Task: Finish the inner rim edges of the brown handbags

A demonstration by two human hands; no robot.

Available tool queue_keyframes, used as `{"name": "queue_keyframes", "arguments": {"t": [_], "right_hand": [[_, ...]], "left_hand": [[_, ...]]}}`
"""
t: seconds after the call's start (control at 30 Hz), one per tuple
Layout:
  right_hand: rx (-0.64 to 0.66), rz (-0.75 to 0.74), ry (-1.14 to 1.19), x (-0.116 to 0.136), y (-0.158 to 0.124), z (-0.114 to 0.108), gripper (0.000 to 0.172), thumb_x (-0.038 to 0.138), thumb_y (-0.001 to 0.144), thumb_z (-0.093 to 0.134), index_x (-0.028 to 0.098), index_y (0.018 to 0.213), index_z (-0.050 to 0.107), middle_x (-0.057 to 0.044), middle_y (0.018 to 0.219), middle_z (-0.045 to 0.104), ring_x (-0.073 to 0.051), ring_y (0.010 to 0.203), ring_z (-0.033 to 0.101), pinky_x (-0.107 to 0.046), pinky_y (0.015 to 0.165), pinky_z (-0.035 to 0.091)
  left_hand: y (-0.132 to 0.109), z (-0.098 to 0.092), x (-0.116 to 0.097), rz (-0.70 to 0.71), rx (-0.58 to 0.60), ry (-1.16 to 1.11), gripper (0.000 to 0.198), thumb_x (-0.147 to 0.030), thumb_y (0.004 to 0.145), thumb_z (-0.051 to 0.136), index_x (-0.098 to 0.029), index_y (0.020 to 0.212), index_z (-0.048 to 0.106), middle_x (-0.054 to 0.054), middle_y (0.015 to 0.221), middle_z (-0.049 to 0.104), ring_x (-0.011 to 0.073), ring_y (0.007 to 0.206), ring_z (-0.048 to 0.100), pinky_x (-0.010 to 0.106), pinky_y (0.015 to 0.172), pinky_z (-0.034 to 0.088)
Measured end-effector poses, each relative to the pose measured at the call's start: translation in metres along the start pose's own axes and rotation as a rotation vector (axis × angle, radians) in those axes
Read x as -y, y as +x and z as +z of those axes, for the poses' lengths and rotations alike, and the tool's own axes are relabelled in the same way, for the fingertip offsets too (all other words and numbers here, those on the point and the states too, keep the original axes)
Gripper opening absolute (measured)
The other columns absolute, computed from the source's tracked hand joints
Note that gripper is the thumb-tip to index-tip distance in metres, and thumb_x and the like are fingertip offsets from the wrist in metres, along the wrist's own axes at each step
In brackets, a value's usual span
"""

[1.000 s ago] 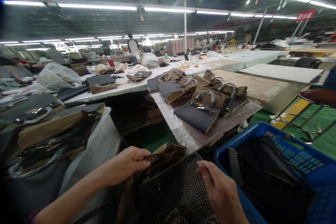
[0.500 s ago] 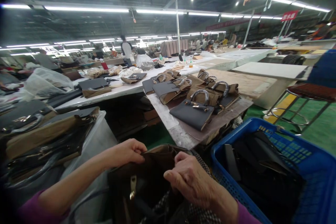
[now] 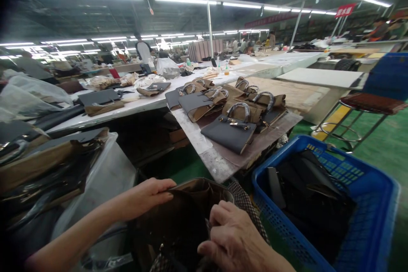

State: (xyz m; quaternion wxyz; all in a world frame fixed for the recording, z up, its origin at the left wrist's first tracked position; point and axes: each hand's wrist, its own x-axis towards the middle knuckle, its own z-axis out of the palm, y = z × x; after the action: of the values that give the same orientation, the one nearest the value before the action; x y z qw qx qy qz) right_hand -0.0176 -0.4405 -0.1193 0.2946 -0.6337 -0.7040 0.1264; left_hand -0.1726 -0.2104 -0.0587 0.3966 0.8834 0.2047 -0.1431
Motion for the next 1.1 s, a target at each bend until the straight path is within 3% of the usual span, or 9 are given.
{"name": "queue_keyframes", "arguments": {"t": [0.1,0.2,0.37,0.5,0.6,0.7,0.8,0.97,1.1], "right_hand": [[-0.016,-0.063,-0.013,0.007,0.005,-0.008,0.045,0.040,0.096,0.042,0.017,0.059,0.050,-0.001,0.079,0.062,-0.017,0.079,0.054,-0.034,0.078,0.037],[0.071,-0.059,-0.048,0.005,0.006,-0.014,0.040,0.029,0.095,0.045,0.017,0.057,0.044,0.003,0.059,0.055,-0.011,0.059,0.049,-0.035,0.081,0.039],[0.058,0.288,-0.036,-0.012,0.005,-0.009,0.013,0.022,0.085,0.064,0.019,0.084,0.051,0.001,0.078,0.059,-0.014,0.064,0.054,-0.026,0.056,0.039],[-0.027,0.200,-0.054,-0.024,0.017,-0.006,0.039,0.003,0.079,0.064,0.021,0.111,0.052,-0.004,0.102,0.054,-0.018,0.082,0.057,-0.028,0.067,0.047],[-0.090,0.114,-0.065,-0.031,0.036,-0.011,0.043,0.004,0.076,0.069,0.025,0.112,0.058,-0.006,0.110,0.050,-0.024,0.103,0.052,-0.037,0.086,0.046],[-0.029,0.079,0.097,-0.040,0.057,-0.012,0.026,0.008,0.074,0.074,0.023,0.093,0.066,-0.004,0.113,0.052,-0.024,0.110,0.050,-0.038,0.096,0.041],[0.062,0.121,0.358,-0.048,0.077,-0.006,0.011,0.016,0.077,0.075,0.020,0.075,0.064,-0.002,0.106,0.058,-0.019,0.101,0.057,-0.032,0.091,0.044],[-0.017,0.275,0.506,-0.055,0.095,0.019,0.021,0.024,0.085,0.064,0.018,0.066,0.057,-0.003,0.099,0.063,-0.019,0.091,0.061,-0.033,0.084,0.044],[-0.050,0.340,0.518,-0.061,0.098,0.033,0.023,0.027,0.086,0.058,0.019,0.065,0.051,-0.007,0.117,0.063,-0.024,0.108,0.058,-0.038,0.093,0.040]], "left_hand": [[0.000,-0.018,-0.002,0.018,0.154,-0.200,0.028,-0.038,0.083,0.054,-0.016,0.095,0.066,-0.003,0.071,0.055,0.0122,0.063,0.045,0.019,0.055,0.034],[0.000,-0.027,-0.005,0.052,0.250,-0.184,0.026,-0.035,0.082,0.056,-0.016,0.097,0.068,-0.004,0.070,0.053,0.0105,0.061,0.041,0.018,0.053,0.031],[0.009,-0.013,0.004,0.066,0.292,-0.210,0.026,-0.033,0.082,0.057,-0.017,0.097,0.070,-0.003,0.072,0.057,0.0117,0.065,0.045,0.017,0.056,0.034],[0.014,-0.007,0.012,0.119,0.283,-0.240,0.025,-0.027,0.082,0.057,-0.018,0.101,0.069,-0.003,0.083,0.062,0.0138,0.077,0.052,0.018,0.067,0.040],[0.012,-0.010,0.018,0.110,0.277,-0.256,0.024,-0.027,0.083,0.057,-0.019,0.101,0.070,-0.003,0.082,0.062,0.0136,0.076,0.052,0.018,0.066,0.040],[0.009,-0.011,0.028,0.103,0.252,-0.256,0.026,-0.031,0.083,0.058,-0.018,0.102,0.070,-0.003,0.080,0.063,0.0141,0.074,0.053,0.019,0.066,0.040],[0.003,-0.009,0.039,0.045,0.219,-0.296,0.027,-0.034,0.083,0.058,-0.017,0.101,0.069,-0.002,0.077,0.062,0.0131,0.069,0.052,0.019,0.061,0.040],[-0.024,-0.007,0.052,-0.088,0.085,-0.395,0.028,-0.031,0.080,0.061,-0.017,0.103,0.067,-0.002,0.079,0.064,0.0126,0.066,0.054,0.018,0.055,0.038],[-0.051,0.002,0.059,-0.118,-0.161,-0.409,0.023,-0.028,0.078,0.065,-0.018,0.099,0.068,-0.002,0.081,0.065,0.0136,0.073,0.055,0.020,0.064,0.041]]}}
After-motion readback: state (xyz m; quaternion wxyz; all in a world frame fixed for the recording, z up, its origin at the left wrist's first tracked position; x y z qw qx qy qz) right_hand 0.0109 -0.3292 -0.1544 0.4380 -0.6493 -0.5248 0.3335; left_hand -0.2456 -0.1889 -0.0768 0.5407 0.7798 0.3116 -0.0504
